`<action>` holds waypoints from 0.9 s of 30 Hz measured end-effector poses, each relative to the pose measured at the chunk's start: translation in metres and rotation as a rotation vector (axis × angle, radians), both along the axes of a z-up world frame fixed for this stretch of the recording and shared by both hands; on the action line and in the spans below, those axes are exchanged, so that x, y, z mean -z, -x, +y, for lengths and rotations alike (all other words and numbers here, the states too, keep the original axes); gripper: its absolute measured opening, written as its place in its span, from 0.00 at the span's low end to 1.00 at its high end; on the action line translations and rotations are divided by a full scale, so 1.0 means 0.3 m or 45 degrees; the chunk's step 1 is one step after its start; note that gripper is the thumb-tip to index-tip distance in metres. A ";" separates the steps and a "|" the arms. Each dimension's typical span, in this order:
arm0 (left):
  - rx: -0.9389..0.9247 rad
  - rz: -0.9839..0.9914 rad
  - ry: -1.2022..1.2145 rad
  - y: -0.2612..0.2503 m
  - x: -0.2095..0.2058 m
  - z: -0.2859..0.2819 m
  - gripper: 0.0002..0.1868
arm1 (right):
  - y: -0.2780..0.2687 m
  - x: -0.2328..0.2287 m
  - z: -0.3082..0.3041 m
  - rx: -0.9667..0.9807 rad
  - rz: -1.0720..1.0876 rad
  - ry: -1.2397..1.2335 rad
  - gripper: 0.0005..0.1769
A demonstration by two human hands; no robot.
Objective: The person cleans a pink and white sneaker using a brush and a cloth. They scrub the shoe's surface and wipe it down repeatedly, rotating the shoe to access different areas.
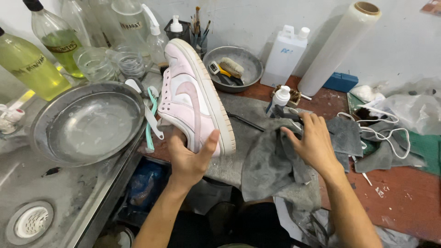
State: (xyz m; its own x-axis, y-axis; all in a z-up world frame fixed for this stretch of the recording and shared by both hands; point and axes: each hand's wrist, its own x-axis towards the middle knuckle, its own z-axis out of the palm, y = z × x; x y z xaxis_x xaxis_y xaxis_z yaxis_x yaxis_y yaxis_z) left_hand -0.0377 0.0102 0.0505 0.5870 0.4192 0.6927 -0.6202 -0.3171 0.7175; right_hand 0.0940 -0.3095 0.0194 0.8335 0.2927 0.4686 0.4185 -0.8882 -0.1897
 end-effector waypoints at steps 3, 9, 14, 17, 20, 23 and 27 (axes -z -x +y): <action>0.140 0.099 0.076 -0.005 0.054 0.022 0.46 | 0.028 -0.037 0.030 -0.196 0.079 -0.301 0.23; 0.172 0.165 0.144 0.011 0.089 0.020 0.50 | 0.073 -0.097 0.182 -0.633 0.043 -0.613 0.17; 0.043 0.142 0.083 0.003 0.086 0.005 0.44 | 0.154 -0.197 0.289 -0.716 -0.232 -0.782 0.20; -0.107 0.112 0.026 -0.010 0.138 -0.010 0.41 | 0.128 -0.186 0.321 -0.728 -0.477 -0.844 0.17; -0.255 0.052 -0.097 -0.030 0.164 0.013 0.38 | -0.026 -0.109 0.303 -0.678 -0.682 -0.767 0.10; -0.370 0.018 -0.169 -0.014 0.186 -0.001 0.36 | -0.064 -0.107 0.271 -0.566 -0.766 -0.701 0.11; -0.300 -0.018 -0.164 -0.008 0.180 -0.017 0.34 | 0.030 -0.104 0.287 -0.632 -0.673 -0.863 0.09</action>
